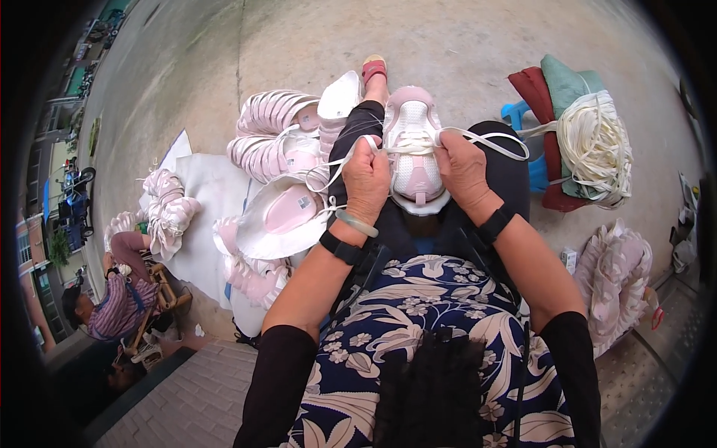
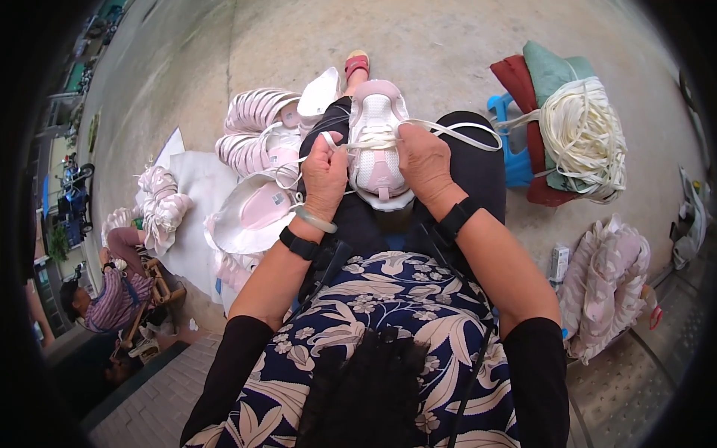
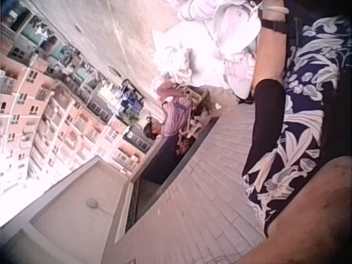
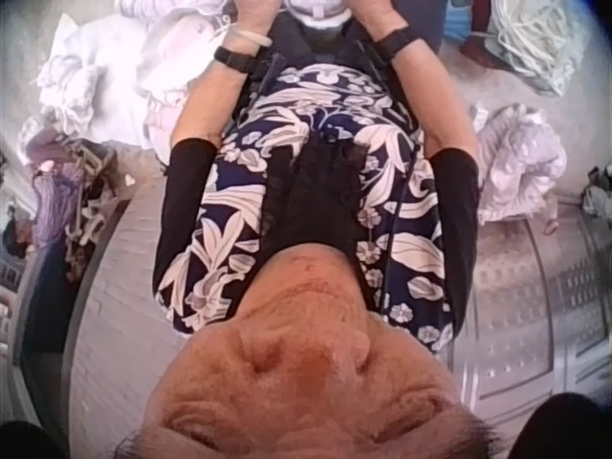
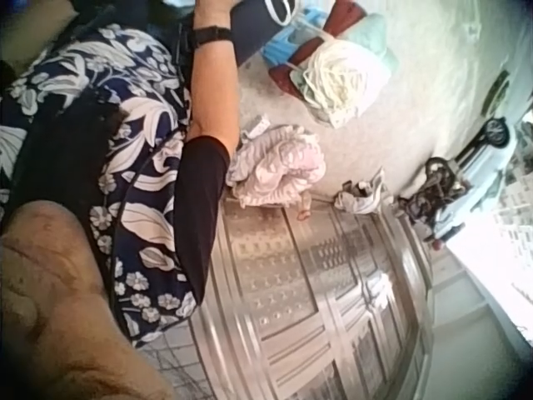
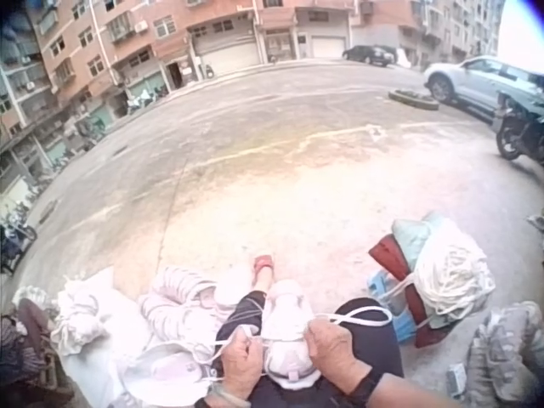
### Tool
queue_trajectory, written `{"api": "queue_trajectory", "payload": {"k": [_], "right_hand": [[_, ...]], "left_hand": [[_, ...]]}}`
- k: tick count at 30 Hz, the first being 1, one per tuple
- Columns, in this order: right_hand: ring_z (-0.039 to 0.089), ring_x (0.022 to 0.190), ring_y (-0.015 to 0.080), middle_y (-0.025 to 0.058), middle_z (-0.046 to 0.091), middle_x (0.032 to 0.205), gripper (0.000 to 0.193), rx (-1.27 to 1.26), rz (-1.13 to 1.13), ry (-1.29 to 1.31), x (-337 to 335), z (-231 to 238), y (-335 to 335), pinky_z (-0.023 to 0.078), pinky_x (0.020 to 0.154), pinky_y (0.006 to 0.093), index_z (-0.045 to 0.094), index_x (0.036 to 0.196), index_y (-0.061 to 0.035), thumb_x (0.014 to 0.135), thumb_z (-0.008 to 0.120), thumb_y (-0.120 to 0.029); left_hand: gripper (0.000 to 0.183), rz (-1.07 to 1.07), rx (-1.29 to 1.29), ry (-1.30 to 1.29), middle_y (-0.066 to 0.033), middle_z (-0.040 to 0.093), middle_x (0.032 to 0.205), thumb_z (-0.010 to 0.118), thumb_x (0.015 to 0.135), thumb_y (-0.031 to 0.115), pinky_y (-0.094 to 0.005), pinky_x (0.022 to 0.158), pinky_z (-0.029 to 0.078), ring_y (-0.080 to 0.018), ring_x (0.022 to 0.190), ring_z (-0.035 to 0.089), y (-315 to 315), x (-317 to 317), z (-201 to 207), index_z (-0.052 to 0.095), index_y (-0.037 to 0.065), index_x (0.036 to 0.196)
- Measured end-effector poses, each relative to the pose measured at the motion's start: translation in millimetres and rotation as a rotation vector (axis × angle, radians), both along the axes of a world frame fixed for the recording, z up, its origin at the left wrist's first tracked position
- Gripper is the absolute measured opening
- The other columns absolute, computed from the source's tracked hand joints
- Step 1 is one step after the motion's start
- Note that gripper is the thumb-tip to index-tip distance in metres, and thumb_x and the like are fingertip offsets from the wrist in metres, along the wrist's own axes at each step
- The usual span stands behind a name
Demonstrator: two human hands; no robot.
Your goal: The person is threading laces into white and pink athletic shoes.
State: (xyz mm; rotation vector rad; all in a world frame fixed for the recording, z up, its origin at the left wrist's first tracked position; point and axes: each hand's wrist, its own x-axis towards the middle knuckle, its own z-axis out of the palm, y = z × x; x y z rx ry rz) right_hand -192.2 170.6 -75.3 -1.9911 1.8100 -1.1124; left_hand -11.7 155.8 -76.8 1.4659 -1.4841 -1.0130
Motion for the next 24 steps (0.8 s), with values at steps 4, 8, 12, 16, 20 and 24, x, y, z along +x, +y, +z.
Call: {"api": "queue_trajectory", "payload": {"k": [4,8,12,16,20,24], "right_hand": [[0.059,0.068,0.0335,0.0138,0.058,0.072,0.014,0.244,-0.06,-0.092,-3,8,4,0.046,0.06,0.0408,0.051,0.087,-0.005,0.079,0.059,-0.014],[0.06,0.067,0.0329,0.0127,0.058,0.071,0.019,0.294,-0.07,-0.154,-6,11,10,0.046,0.059,0.0408,0.05,0.09,-0.0053,0.079,0.062,-0.016],[0.059,0.067,0.0337,0.0137,0.058,0.071,0.019,0.309,-0.049,-0.14,-7,13,11,0.046,0.059,0.0409,0.049,0.089,-0.0049,0.079,0.061,-0.015],[0.059,0.067,0.0341,0.0147,0.057,0.072,0.019,0.252,-0.012,-0.107,-8,11,12,0.046,0.059,0.0409,0.048,0.089,-0.0046,0.079,0.061,-0.015],[0.059,0.067,0.0343,0.0156,0.057,0.072,0.019,0.229,-0.011,-0.107,-9,11,13,0.046,0.059,0.0408,0.049,0.089,-0.0043,0.078,0.06,-0.015],[0.059,0.068,0.0331,0.0147,0.057,0.073,0.018,0.255,-0.018,-0.147,-7,12,13,0.046,0.06,0.0397,0.051,0.089,-0.0048,0.077,0.061,-0.014]], "left_hand": [[0.015,0.017,-0.109,-0.128,0.0005,0.055,0.063,0.054,0.085,0.004,-0.0213,0.051,0.04,-0.0041,0.056,0.049,-2,-3,-1,0.054,-0.001,0.098],[0.014,0.033,-0.096,-0.069,-0.0001,0.054,0.064,0.054,0.085,0.003,-0.0211,0.052,0.04,-0.0039,0.058,0.049,-6,-2,-5,0.054,-0.001,0.098],[0.012,0.072,-0.081,-0.044,-0.0144,0.057,0.065,0.055,0.081,0.006,-0.0345,0.056,0.046,-0.025,0.058,0.059,-7,-5,-7,0.054,0.001,0.091],[0.012,0.073,-0.049,-0.051,-0.0149,0.056,0.064,0.054,0.08,0.006,-0.0353,0.056,0.046,-0.0266,0.058,0.059,-7,-7,-5,0.055,0.001,0.092],[0.014,0.012,-0.166,-0.211,-0.0155,0.055,0.063,0.055,0.079,0.008,-0.0384,0.056,0.045,-0.0294,0.057,0.058,-6,-15,7,0.052,0.001,0.091],[0.02,-0.008,-0.148,-0.342,-0.0069,0.051,0.057,0.063,0.077,0.011,-0.0306,0.05,0.042,-0.0161,0.049,0.05,-10,-6,3,0.053,0.001,0.092]]}}
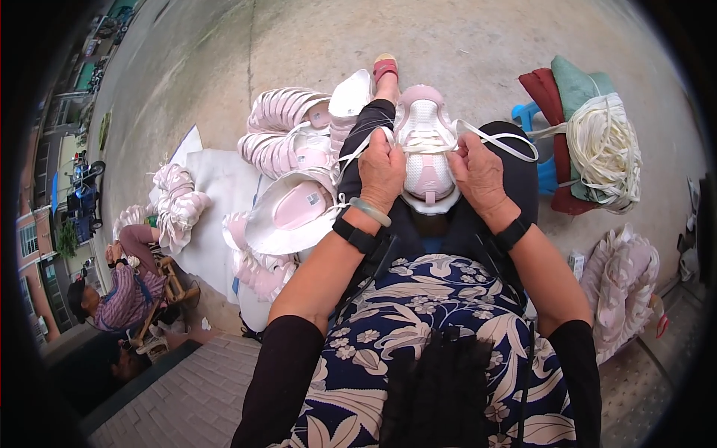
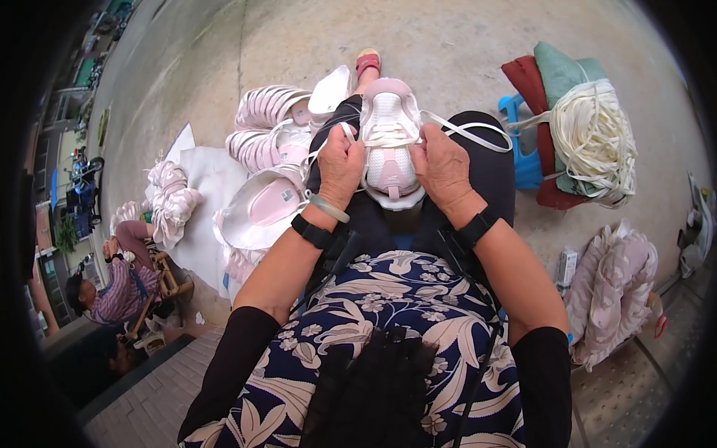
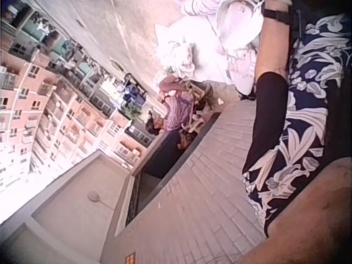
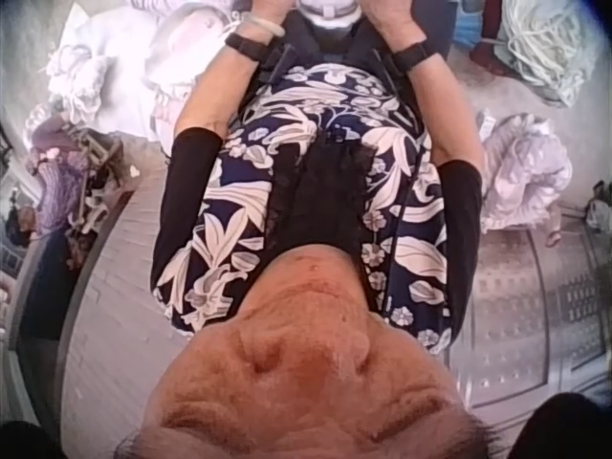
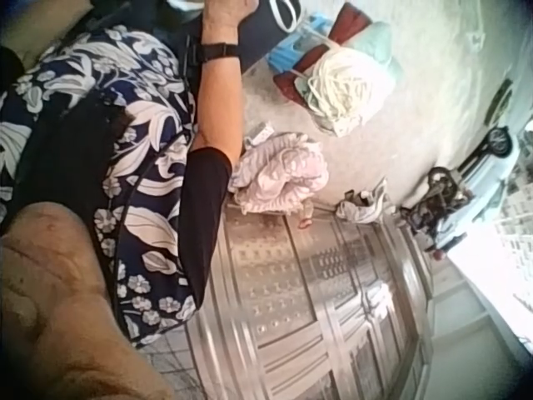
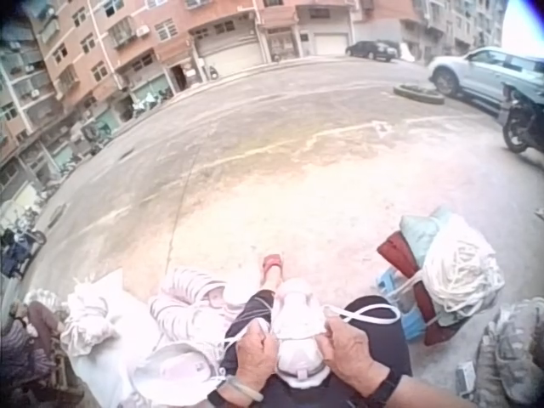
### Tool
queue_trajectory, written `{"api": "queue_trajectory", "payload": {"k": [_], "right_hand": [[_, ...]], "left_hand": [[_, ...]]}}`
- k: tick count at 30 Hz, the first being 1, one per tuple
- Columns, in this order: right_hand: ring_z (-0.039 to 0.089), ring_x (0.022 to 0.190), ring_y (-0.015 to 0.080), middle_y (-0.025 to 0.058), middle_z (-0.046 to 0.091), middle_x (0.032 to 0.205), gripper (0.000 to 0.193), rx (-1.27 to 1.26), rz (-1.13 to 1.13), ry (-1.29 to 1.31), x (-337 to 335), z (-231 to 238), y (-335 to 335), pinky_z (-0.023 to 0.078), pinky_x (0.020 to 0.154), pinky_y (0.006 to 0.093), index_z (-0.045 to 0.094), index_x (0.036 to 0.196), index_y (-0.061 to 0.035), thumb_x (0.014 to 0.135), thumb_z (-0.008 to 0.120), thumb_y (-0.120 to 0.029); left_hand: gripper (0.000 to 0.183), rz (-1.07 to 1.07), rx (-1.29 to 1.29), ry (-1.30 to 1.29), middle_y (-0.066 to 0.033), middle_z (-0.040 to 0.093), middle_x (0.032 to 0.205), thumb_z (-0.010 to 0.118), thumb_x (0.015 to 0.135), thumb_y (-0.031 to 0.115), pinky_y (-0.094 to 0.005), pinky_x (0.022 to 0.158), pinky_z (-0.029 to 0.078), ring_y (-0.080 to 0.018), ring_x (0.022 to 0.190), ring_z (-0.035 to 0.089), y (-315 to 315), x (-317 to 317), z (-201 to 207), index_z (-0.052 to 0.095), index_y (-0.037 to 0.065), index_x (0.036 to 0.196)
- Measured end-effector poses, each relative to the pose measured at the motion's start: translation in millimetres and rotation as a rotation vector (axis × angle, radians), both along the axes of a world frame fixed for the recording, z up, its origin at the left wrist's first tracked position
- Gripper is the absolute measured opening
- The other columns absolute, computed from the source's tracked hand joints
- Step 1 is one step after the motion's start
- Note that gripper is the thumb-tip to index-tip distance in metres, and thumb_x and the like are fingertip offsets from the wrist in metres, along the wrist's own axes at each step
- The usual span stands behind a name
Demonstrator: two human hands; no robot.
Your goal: The person is threading laces into white and pink athletic shoes.
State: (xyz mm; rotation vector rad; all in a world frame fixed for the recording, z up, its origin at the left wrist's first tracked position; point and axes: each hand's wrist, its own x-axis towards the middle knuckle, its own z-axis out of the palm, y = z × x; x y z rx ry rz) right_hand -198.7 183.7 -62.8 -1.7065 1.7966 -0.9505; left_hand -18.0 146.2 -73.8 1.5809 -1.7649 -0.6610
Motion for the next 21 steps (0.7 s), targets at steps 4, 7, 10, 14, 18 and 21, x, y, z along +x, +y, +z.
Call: {"api": "queue_trajectory", "payload": {"k": [4,7,10,14,18,21], "right_hand": [[0.059,0.07,0.0315,0.0129,0.058,0.075,0.013,-0.037,-0.015,-0.032,-3,8,1,0.046,0.06,0.038,0.054,0.084,-0.0054,0.077,0.061,-0.012],[0.058,0.068,0.0302,0.0103,0.056,0.074,0.007,-0.282,0.045,-0.006,1,13,0,0.045,0.059,0.0375,0.056,0.078,-0.0067,0.075,0.061,-0.011],[0.057,0.064,0.0291,0.0087,0.054,0.07,0.005,-0.333,0.194,0.133,19,17,-2,0.043,0.056,0.0383,0.058,0.074,-0.0084,0.072,0.061,-0.011],[0.056,0.064,0.028,0.0064,0.056,0.071,0.01,-0.27,0.292,0.232,36,8,-8,0.042,0.057,0.0377,0.062,0.081,-0.0089,0.07,0.064,-0.01],[0.056,0.065,0.0253,0.0048,0.055,0.069,0.006,-0.269,0.247,0.266,47,0,-13,0.039,0.059,0.0377,0.06,0.074,-0.0108,0.07,0.063,-0.014],[0.057,0.068,0.0228,0.0037,0.055,0.068,0.007,-0.248,0.211,0.245,52,-1,-14,0.037,0.062,0.0375,0.058,0.07,-0.0125,0.072,0.062,-0.018]], "left_hand": [[0.029,0.046,0.108,0.07,-0.0068,0.049,0.057,0.068,0.074,0.013,-0.0312,0.049,0.041,-0.0172,0.049,0.05,8,7,21,0.051,0.001,0.094],[0.042,-0.227,-0.107,-0.142,-0.0111,0.059,0.073,0.071,0.071,0.016,-0.0331,0.055,0.046,-0.0233,0.059,0.057,19,10,35,0.049,-0.001,0.103],[0.046,-0.343,-0.292,-0.27,-0.015,0.06,0.082,0.068,0.071,0.013,-0.0367,0.061,0.049,-0.0296,0.07,0.06,25,10,29,0.049,-0.003,0.109],[0.042,-0.279,-0.185,-0.311,-0.0183,0.06,0.084,0.06,0.075,0.013,-0.0391,0.064,0.049,-0.0338,0.076,0.06,27,11,21,0.049,-0.005,0.111],[0.036,-0.243,-0.051,-0.275,-0.0188,0.06,0.081,0.056,0.077,0.013,-0.0404,0.064,0.049,-0.0352,0.073,0.06,28,9,13,0.05,-0.005,0.108],[0.032,-0.212,-0.02,-0.207,-0.0187,0.06,0.078,0.052,0.077,0.011,-0.0418,0.063,0.048,-0.0366,0.071,0.06,24,12,10,0.052,-0.002,0.107]]}}
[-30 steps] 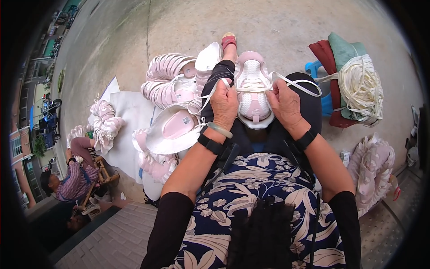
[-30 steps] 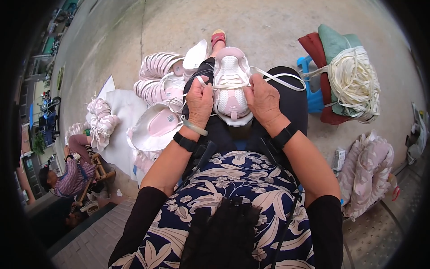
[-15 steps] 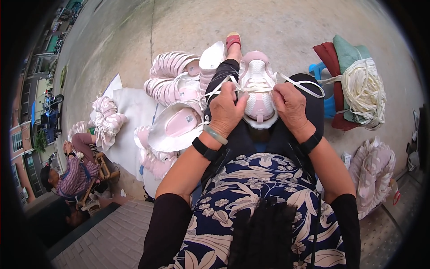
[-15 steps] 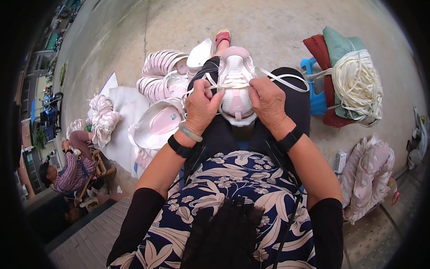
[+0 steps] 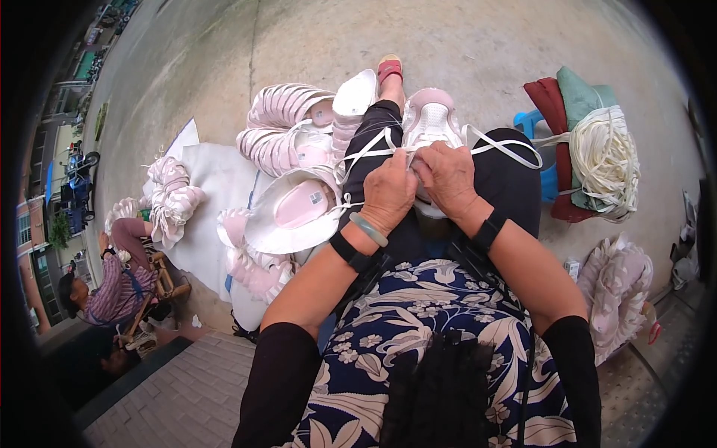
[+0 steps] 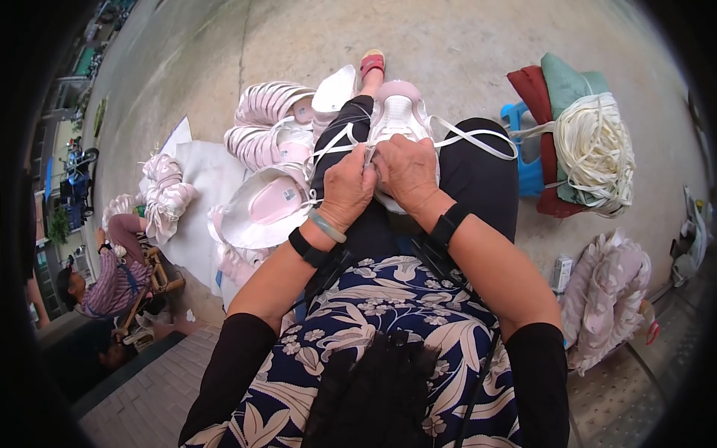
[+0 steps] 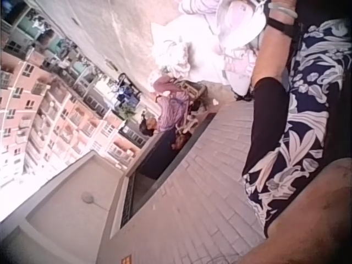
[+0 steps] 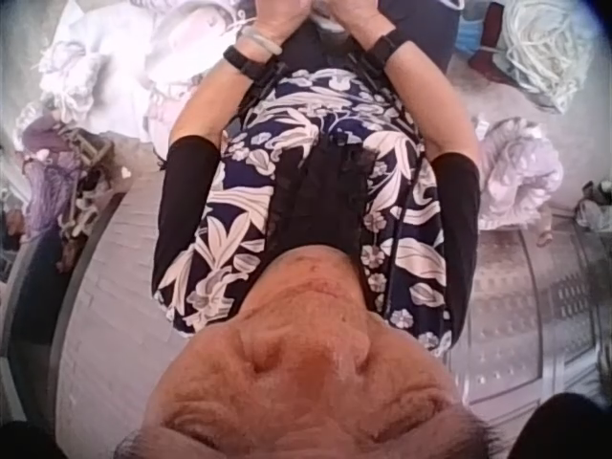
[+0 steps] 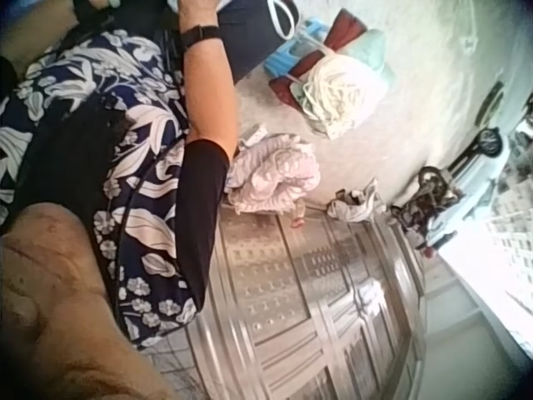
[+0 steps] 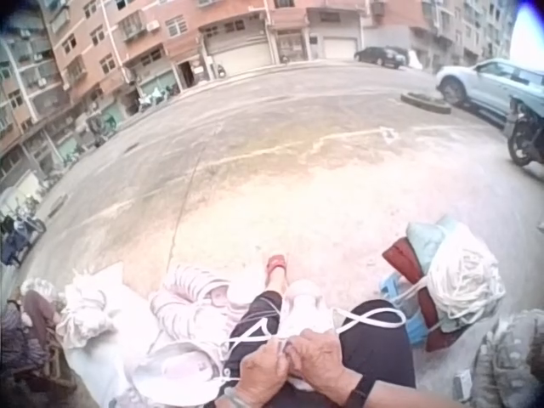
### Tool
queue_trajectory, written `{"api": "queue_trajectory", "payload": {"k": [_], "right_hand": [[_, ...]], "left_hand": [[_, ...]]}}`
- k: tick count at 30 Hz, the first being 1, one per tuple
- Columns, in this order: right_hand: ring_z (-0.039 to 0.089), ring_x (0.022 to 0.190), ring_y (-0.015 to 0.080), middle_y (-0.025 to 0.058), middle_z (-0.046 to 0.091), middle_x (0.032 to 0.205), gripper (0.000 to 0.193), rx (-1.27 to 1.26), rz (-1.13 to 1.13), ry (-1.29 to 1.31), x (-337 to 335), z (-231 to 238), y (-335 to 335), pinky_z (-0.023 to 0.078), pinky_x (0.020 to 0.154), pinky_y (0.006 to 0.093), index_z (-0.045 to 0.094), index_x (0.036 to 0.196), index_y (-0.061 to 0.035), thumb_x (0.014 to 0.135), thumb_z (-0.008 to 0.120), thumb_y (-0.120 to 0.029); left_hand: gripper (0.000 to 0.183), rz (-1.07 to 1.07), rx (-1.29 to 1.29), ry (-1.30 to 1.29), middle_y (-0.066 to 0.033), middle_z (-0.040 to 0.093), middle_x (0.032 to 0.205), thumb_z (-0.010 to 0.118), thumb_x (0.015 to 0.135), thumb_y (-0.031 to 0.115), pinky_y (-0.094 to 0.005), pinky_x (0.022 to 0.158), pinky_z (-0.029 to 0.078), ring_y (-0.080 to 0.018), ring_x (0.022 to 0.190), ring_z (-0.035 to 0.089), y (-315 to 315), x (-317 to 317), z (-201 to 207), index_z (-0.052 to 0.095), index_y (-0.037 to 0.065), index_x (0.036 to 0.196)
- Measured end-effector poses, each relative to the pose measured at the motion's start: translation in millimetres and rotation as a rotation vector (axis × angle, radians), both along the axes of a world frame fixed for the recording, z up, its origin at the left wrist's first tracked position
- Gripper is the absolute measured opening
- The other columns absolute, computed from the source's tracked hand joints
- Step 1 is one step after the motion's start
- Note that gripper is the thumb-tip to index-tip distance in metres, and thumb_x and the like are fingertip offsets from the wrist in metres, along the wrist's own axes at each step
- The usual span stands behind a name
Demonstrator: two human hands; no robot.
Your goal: The person is threading laces into white and pink athletic shoes.
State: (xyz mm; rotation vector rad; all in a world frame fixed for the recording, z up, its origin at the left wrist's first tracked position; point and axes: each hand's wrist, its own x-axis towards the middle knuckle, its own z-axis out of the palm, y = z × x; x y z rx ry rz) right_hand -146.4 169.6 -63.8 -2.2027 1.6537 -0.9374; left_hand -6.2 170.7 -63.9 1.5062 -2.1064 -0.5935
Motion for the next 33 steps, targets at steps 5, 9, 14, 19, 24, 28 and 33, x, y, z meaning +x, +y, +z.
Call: {"api": "queue_trajectory", "payload": {"k": [5,9,14,19,24,28,33], "right_hand": [[0.057,0.069,0.0224,0.0035,0.056,0.069,0.007,0.042,-0.017,-0.066,3,-6,-2,0.036,0.063,0.0374,0.058,0.07,-0.0125,0.072,0.063,-0.018],[0.057,0.07,0.0234,0.0044,0.056,0.071,0.005,0.027,0.01,-0.02,2,-8,-1,0.036,0.063,0.0379,0.058,0.074,-0.0121,0.073,0.061,-0.016],[0.059,0.071,0.0251,0.007,0.058,0.074,0.007,0.083,0.051,0.207,4,-1,-9,0.035,0.068,0.0393,0.059,0.079,-0.0105,0.074,0.058,-0.014],[0.061,0.07,0.0249,0.0102,0.061,0.079,0.012,0.167,0.039,0.392,7,16,-3,0.034,0.072,0.0406,0.061,0.082,-0.0087,0.072,0.059,-0.015],[0.052,0.066,0.0276,0.0084,0.053,0.07,0.009,0.025,0.093,0.301,-34,31,36,0.033,0.066,0.038,0.053,0.073,-0.0091,0.067,0.057,-0.005],[0.048,0.065,0.0267,0.0075,0.046,0.067,0.013,0.039,0.006,0.384,-121,48,96,0.031,0.063,0.0376,0.048,0.07,-0.0108,0.069,0.06,-0.007],[0.05,0.071,0.0321,0.0119,0.051,0.072,0.008,0.378,-0.447,0.48,-273,15,217,0.034,0.065,0.041,0.048,0.074,-0.0063,0.077,0.055,-0.009]], "left_hand": [[0.03,-0.07,0.031,0.138,-0.0202,0.061,0.083,0.05,0.076,0.008,-0.0419,0.065,0.048,-0.0376,0.075,0.06,-6,7,-1,0.056,0.003,0.106],[0.03,-0.119,-0.007,0.194,-0.0216,0.061,0.085,0.05,0.077,0.008,-0.0407,0.067,0.048,-0.0379,0.077,0.06,-9,11,-2,0.057,0.002,0.105],[0.028,-0.107,0.122,0.202,-0.023,0.061,0.084,0.048,0.079,0.007,-0.0389,0.068,0.048,-0.0382,0.08,0.061,-11,9,0,0.058,0.002,0.106],[0.029,-0.079,0.114,0.145,-0.0241,0.061,0.086,0.048,0.079,0.007,-0.0388,0.071,0.049,-0.0373,0.082,0.061,-8,5,4,0.058,0.002,0.106],[0.033,-0.069,0.121,0.021,-0.0249,0.061,0.087,0.049,0.076,0.009,-0.0404,0.075,0.049,-0.0376,0.083,0.061,-8,3,5,0.058,0.001,0.107],[0.033,-0.057,0.124,0.021,-0.0251,0.061,0.087,0.049,0.076,0.009,-0.0407,0.075,0.048,-0.0381,0.083,0.061,-6,9,6,0.059,0.0,0.106],[0.028,-0.093,0.022,0.004,-0.0212,0.063,0.084,0.054,0.078,0.009,-0.0373,0.068,0.05,-0.0342,0.074,0.063,-6,5,7,0.059,-0.001,0.104]]}}
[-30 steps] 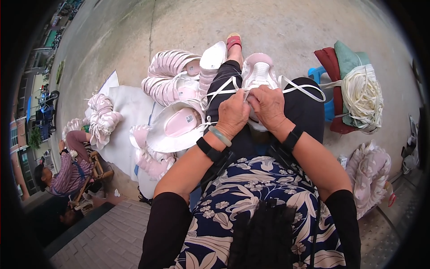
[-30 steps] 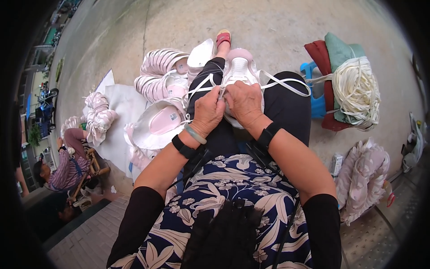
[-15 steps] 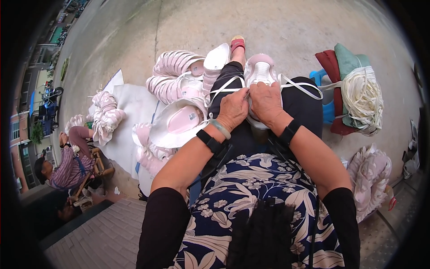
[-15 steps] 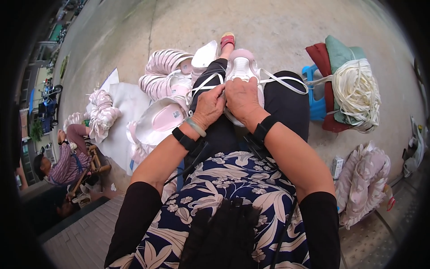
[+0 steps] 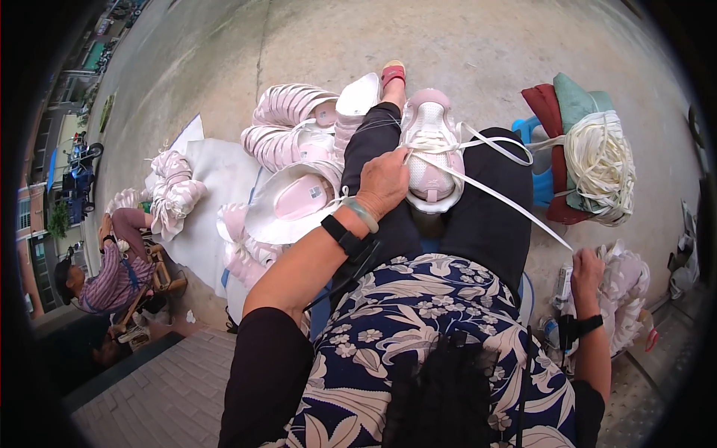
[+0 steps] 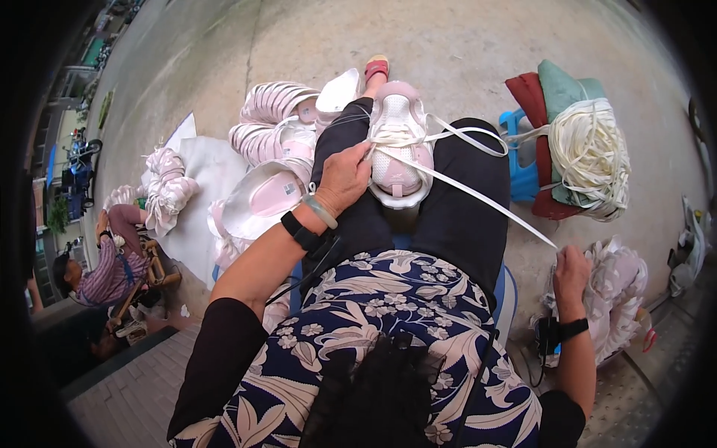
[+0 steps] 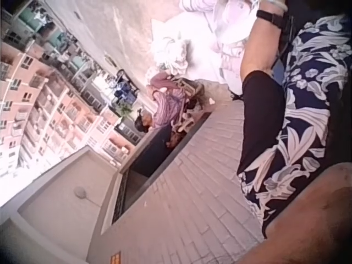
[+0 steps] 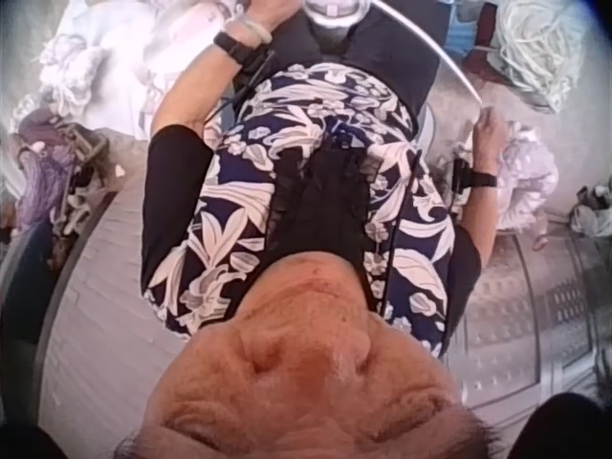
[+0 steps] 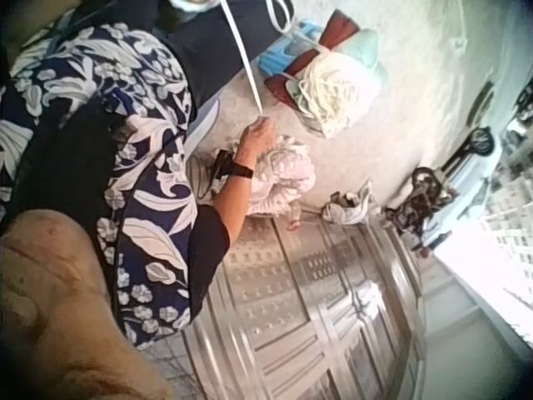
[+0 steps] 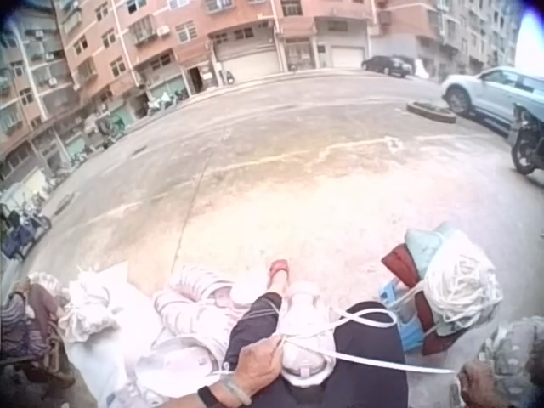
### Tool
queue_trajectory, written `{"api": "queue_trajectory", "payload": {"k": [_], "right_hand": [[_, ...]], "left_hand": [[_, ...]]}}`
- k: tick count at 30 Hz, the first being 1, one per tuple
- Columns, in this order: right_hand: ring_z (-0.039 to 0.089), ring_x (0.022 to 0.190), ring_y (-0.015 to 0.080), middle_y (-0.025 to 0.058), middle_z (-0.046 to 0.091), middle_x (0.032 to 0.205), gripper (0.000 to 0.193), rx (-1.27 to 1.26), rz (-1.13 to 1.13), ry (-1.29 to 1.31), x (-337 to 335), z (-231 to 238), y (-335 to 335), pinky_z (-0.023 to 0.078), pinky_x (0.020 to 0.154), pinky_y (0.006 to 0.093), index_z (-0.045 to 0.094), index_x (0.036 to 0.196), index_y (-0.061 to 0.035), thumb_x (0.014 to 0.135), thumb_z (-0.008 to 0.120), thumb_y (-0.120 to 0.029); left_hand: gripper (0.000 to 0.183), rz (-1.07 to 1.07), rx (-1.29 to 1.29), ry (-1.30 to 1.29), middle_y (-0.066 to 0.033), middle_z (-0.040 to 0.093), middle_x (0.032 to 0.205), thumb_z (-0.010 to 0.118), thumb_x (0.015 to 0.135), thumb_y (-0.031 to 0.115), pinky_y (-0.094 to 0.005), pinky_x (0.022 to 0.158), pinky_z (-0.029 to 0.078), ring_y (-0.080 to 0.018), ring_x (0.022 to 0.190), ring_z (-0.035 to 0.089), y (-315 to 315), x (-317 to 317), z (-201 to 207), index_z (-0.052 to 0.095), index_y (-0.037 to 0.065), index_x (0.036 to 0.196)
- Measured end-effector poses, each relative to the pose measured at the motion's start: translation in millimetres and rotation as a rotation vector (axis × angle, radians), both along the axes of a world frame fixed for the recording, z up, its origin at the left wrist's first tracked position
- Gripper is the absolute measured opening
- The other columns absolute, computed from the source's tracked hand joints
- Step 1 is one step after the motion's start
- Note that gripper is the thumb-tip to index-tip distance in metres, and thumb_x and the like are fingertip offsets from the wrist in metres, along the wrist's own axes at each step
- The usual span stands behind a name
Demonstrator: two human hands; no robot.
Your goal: The person is threading laces into white and pink athletic shoes.
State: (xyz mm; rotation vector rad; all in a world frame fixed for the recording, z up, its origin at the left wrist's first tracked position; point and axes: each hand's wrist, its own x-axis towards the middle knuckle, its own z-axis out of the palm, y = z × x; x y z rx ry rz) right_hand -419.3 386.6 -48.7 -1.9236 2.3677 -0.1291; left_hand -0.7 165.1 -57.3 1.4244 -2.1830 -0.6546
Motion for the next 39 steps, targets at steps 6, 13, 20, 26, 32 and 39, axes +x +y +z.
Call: {"api": "queue_trajectory", "payload": {"k": [6,13,20,26,32,39], "right_hand": [[0.051,0.07,0.0301,0.0099,0.051,0.073,0.01,0.06,0.101,-0.354,48,23,-24,0.037,0.064,0.039,0.053,0.08,-0.0061,0.073,0.059,-0.007],[0.051,0.073,0.0245,0.0065,0.052,0.078,0.019,-0.247,0.491,-0.38,144,49,-134,0.036,0.068,0.0358,0.056,0.086,-0.0084,0.069,0.063,-0.008],[0.05,0.074,0.0209,0.0037,0.05,0.075,0.023,-0.204,0.629,-0.148,198,23,-167,0.033,0.068,0.0355,0.054,0.088,-0.0105,0.067,0.063,-0.009],[0.049,0.068,0.0215,0.0032,0.048,0.066,0.014,-0.183,0.667,-0.158,178,23,-153,0.032,0.068,0.0363,0.052,0.076,-0.0109,0.065,0.058,-0.005],[0.048,0.065,0.022,0.0038,0.046,0.062,0.013,-0.137,0.632,-0.146,148,49,-113,0.033,0.067,0.0368,0.051,0.071,-0.0116,0.065,0.06,-0.005],[0.054,0.066,0.0263,0.0069,0.053,0.067,0.013,-0.142,0.508,-0.42,182,41,-155,0.038,0.06,0.0381,0.053,0.079,-0.0076,0.079,0.063,-0.017]], "left_hand": [[0.025,0.146,0.165,0.151,-0.0096,0.058,0.062,0.064,0.078,0.011,-0.0263,0.054,0.046,-0.0151,0.054,0.057,-6,9,-2,0.057,0.0,0.099],[0.019,0.093,0.016,0.099,-0.0094,0.056,0.065,0.062,0.079,0.014,-0.0308,0.054,0.044,-0.0202,0.054,0.054,-33,12,-9,0.06,0.0,0.092],[0.013,0.117,0.164,0.263,-0.0051,0.055,0.075,0.057,0.076,0.005,-0.0245,0.059,0.042,-0.0115,0.064,0.052,-35,6,-7,0.062,0.001,0.087],[0.02,0.038,0.092,0.237,-0.003,0.053,0.076,0.059,0.072,0.002,-0.0223,0.054,0.04,-0.008,0.056,0.045,-24,-5,-5,0.062,0.002,0.091],[0.024,0.06,0.092,0.221,-0.0041,0.055,0.078,0.059,0.07,0.002,-0.024,0.054,0.04,-0.0112,0.056,0.047,-17,-3,-6,0.061,0.003,0.093],[0.018,-0.142,-0.265,0.048,-0.0069,0.059,0.095,0.063,0.068,0.011,-0.0385,0.085,0.038,-0.0288,0.096,0.052,-17,-33,22,0.064,0.009,0.086]]}}
